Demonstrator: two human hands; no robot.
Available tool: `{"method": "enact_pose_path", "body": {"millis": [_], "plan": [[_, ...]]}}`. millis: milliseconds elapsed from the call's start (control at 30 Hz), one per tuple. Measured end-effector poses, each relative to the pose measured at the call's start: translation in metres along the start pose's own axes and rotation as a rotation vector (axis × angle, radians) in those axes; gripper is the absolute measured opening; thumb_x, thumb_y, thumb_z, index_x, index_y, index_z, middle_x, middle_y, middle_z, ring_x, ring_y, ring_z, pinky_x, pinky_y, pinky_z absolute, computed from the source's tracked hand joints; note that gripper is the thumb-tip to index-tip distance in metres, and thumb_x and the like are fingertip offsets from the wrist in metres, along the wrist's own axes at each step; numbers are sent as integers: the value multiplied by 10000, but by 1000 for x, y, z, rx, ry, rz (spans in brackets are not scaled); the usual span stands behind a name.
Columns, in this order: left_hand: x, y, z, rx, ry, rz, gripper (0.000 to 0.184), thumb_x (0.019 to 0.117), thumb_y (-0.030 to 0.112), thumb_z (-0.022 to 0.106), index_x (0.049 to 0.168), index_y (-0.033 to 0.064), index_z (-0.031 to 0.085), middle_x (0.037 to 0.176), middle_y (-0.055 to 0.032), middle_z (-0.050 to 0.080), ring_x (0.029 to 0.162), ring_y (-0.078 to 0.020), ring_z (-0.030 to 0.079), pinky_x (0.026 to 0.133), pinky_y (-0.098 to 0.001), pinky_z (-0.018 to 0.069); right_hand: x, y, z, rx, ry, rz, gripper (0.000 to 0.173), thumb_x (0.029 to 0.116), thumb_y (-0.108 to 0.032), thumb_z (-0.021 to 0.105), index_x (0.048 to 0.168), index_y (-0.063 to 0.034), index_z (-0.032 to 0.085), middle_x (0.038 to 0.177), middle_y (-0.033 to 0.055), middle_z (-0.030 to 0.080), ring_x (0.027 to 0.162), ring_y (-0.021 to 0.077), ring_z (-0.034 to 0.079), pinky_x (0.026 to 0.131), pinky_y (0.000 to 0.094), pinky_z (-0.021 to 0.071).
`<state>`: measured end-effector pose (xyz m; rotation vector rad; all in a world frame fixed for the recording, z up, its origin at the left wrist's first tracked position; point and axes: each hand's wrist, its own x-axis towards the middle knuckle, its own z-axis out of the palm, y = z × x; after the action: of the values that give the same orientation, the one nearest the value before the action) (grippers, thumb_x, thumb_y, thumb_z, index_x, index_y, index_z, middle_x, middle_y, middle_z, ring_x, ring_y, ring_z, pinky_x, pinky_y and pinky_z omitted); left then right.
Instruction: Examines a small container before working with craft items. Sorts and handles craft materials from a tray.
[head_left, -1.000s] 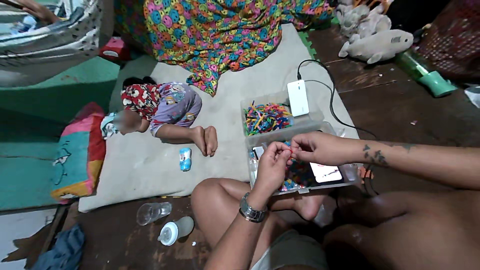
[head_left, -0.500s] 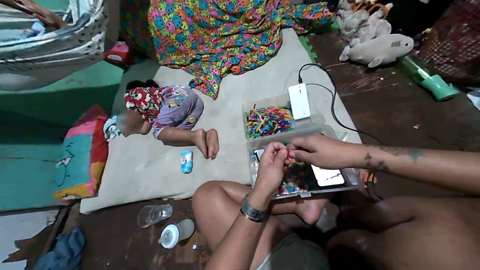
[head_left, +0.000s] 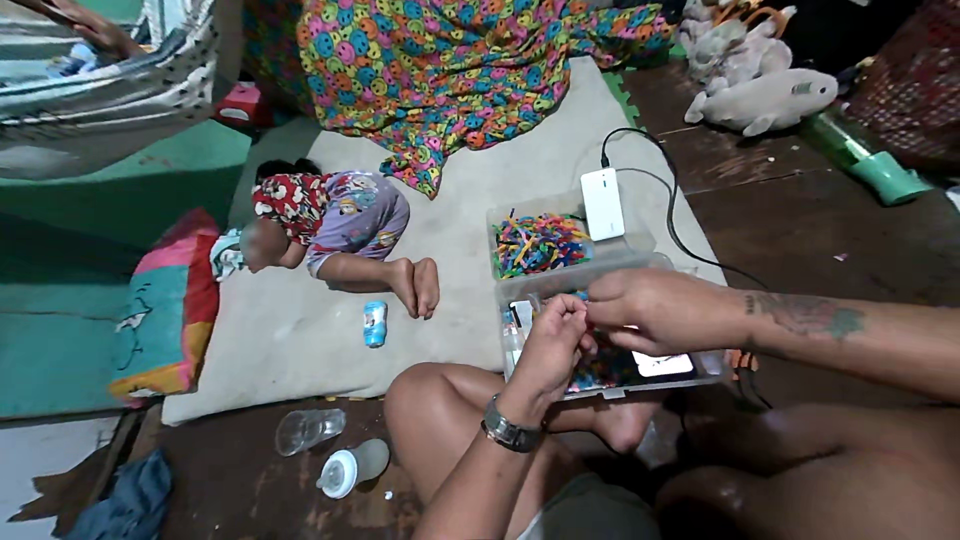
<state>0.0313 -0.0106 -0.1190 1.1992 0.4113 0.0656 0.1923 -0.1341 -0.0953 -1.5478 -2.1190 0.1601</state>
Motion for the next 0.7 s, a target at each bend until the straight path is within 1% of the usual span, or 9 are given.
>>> {"method": "enact_pose_path", "body": {"millis": [100, 167, 233, 267, 333, 400, 433, 600, 700], "plan": [[0, -1, 3, -247, -18, -201, 186, 1041, 12, 369, 1096, 93, 527, 839, 4, 622, 695, -73, 606, 678, -237, 542, 4, -5, -11, -394, -133, -250, 114, 928, 18, 596, 947, -34, 695, 934, 124, 669, 839, 307, 667, 661, 430, 549], [0, -2, 3, -346, -21, -252, 228, 1039, 12, 351, 1063, 104, 559, 820, -7, 646, 684, -85, 623, 658, -243, 550, 4, -8, -12, -522, -169, -294, 150, 933, 46, 587, 987, -31, 704, 969, 124, 670, 851, 296, 665, 656, 412, 531], [1, -4, 2, -318, -6, -190, 197, 1047, 20, 355, 1092, 96, 532, 833, -3, 623, 686, -81, 606, 669, -241, 543, 4, -10, -10, -374, -170, -107, 114, 952, 8, 584, 982, -29, 688, 939, 132, 663, 859, 312, 668, 702, 447, 549], [1, -4, 1, -255, 15, -125, 165, 1060, 34, 359, 1100, 89, 509, 840, 7, 600, 690, -70, 594, 685, -234, 542, 5, -10, -8, -233, -136, 33, 123, 963, -63, 568, 963, -38, 689, 904, 127, 659, 839, 303, 670, 708, 453, 553], [0, -1, 0, -111, 65, 3, 112, 1065, 58, 389, 1072, 77, 499, 856, 17, 592, 729, -63, 605, 732, -245, 551, 8, -13, -10, 110, -141, 331, 221, 1030, -175, 528, 1002, -14, 677, 924, 136, 640, 859, 275, 651, 769, 453, 546], [-1, 1, 0, -23, 89, 80, 95, 1060, 59, 409, 1056, 57, 504, 899, 1, 614, 779, -70, 628, 757, -256, 559, 9, -14, -9, 368, -130, 543, 258, 1054, -230, 544, 1066, 3, 656, 963, 133, 636, 857, 222, 627, 790, 408, 529], [-1, 2, 0, 0, 93, 94, 92, 1057, 53, 413, 1054, 49, 505, 918, -8, 618, 789, -73, 631, 757, -256, 558, 9, -14, -8, 413, -128, 587, 250, 1059, -231, 545, 1095, -4, 643, 974, 123, 636, 854, 199, 626, 792, 386, 532], [-2, -1, 6, 63, 126, 118, 104, 1065, 47, 385, 1052, 47, 488, 882, 7, 596, 760, -54, 613, 732, -234, 546, 12, -13, -5, 399, -108, 531, 169, 1027, -131, 551, 1009, 10, 643, 897, 113, 612, 793, 176, 594, 728, 344, 503], [-1, -1, 12, 68, 176, 89, 130, 1084, 75, 342, 1080, 50, 469, 814, 17, 560, 680, -46, 573, 653, -209, 511, 10, -12, -3, 207, -46, 354, 115, 968, -78, 583, 980, 5, 661, 889, 122, 625, 788, 222, 629, 710, 379, 541]]}}
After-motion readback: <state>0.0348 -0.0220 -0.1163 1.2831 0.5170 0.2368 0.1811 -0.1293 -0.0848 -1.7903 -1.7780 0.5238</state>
